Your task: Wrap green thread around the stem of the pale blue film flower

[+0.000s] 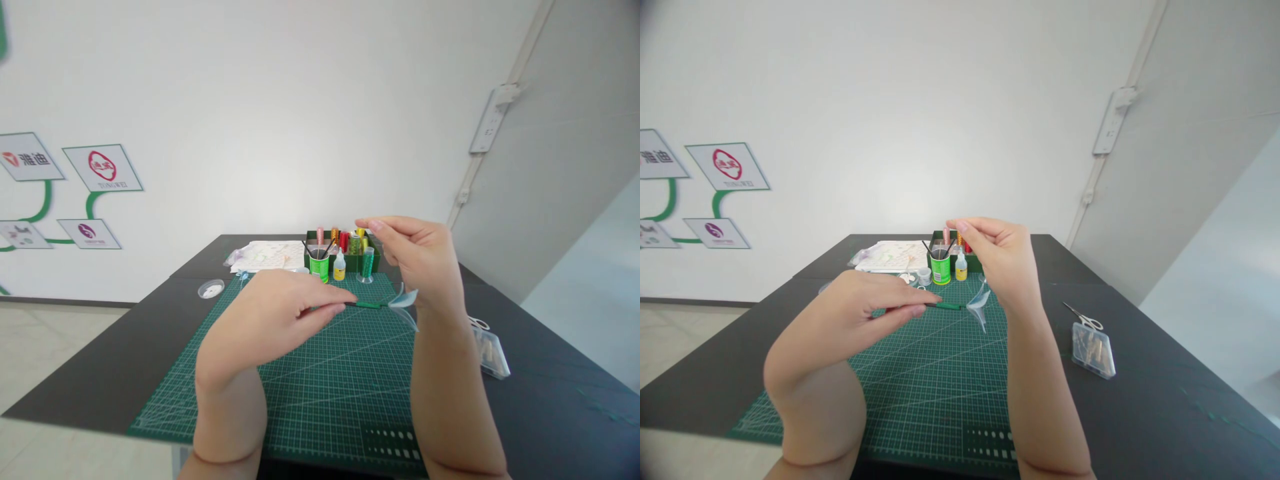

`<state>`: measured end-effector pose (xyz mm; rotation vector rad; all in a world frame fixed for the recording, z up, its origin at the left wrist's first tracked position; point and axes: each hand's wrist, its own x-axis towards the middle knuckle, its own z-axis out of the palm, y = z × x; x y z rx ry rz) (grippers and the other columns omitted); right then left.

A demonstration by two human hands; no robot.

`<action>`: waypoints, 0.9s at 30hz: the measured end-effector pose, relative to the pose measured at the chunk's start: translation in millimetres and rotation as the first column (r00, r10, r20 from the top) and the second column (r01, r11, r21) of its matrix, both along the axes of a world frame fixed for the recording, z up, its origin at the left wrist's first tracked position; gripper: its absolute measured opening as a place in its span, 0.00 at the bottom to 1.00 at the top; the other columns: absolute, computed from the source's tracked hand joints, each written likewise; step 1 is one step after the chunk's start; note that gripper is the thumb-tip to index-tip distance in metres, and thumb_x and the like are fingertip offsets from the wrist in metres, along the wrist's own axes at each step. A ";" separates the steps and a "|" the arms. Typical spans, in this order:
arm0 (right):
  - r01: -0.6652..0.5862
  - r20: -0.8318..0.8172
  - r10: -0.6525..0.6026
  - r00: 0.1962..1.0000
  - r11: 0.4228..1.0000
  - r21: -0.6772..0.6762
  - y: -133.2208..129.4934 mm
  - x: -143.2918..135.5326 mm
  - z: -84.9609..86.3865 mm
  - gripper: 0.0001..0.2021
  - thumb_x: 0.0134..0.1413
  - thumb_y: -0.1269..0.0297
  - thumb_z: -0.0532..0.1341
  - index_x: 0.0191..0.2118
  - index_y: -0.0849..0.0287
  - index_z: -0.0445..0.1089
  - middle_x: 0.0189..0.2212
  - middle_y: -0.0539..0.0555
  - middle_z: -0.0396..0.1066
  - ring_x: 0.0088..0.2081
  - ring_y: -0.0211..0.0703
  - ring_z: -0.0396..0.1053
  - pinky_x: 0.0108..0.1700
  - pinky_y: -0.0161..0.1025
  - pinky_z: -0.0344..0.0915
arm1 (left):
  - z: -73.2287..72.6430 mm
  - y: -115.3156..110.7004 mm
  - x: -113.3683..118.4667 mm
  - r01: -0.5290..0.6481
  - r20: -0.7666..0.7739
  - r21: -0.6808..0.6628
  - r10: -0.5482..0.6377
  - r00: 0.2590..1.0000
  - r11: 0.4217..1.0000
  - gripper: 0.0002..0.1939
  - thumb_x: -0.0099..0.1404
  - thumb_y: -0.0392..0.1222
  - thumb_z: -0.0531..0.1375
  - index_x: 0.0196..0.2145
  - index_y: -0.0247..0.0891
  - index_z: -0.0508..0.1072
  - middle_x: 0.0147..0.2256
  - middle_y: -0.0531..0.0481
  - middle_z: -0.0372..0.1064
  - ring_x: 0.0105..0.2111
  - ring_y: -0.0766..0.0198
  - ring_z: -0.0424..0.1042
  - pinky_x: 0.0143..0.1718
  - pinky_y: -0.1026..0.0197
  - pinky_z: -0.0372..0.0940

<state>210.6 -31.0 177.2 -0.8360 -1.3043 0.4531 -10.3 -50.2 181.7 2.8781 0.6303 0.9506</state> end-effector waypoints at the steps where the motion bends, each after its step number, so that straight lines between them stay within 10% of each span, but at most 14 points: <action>1: 0.004 0.006 -0.004 1.000 1.000 -0.005 1.0 0.7 -0.5 0.06 0.57 0.62 0.69 0.34 0.56 0.85 0.13 0.45 0.62 0.20 0.37 0.66 0.22 0.35 0.61 | 0.7 -1.3 -1.3 0.000 0.034 0.020 -0.001 0.999 1.000 0.12 0.74 0.37 0.60 0.48 0.42 0.83 0.40 0.53 0.84 0.35 0.65 0.82 0.36 0.65 0.70; 7: -0.039 0.064 0.042 0.997 0.999 -0.038 4.0 2.4 -4.3 0.07 0.57 0.59 0.70 0.34 0.55 0.84 0.25 0.53 0.79 0.26 0.40 0.71 0.26 0.37 0.65 | 4.0 -7.5 -5.7 -0.096 0.272 0.134 0.057 0.961 0.986 0.11 0.74 0.37 0.61 0.48 0.45 0.83 0.32 0.54 0.82 0.28 0.67 0.77 0.31 0.65 0.68; 15: -0.024 0.357 0.053 0.933 0.996 -0.085 -4.0 -2.4 -2.7 0.09 0.59 0.62 0.67 0.32 0.56 0.84 0.23 0.49 0.75 0.27 0.38 0.68 0.30 0.36 0.65 | 1.8 -4.6 -2.0 -0.324 0.589 0.103 0.205 0.782 0.941 0.08 0.72 0.42 0.63 0.44 0.47 0.83 0.32 0.54 0.82 0.24 0.68 0.72 0.27 0.64 0.70; 27: -0.087 0.354 0.075 0.932 0.996 0.018 -12.7 -3.1 0.2 0.09 0.61 0.61 0.66 0.32 0.54 0.83 0.22 0.49 0.74 0.26 0.37 0.67 0.32 0.37 0.67 | -1.8 10.8 3.3 -0.195 0.671 -0.009 0.151 0.726 0.981 0.12 0.73 0.39 0.63 0.49 0.48 0.83 0.36 0.53 0.82 0.31 0.64 0.78 0.31 0.61 0.75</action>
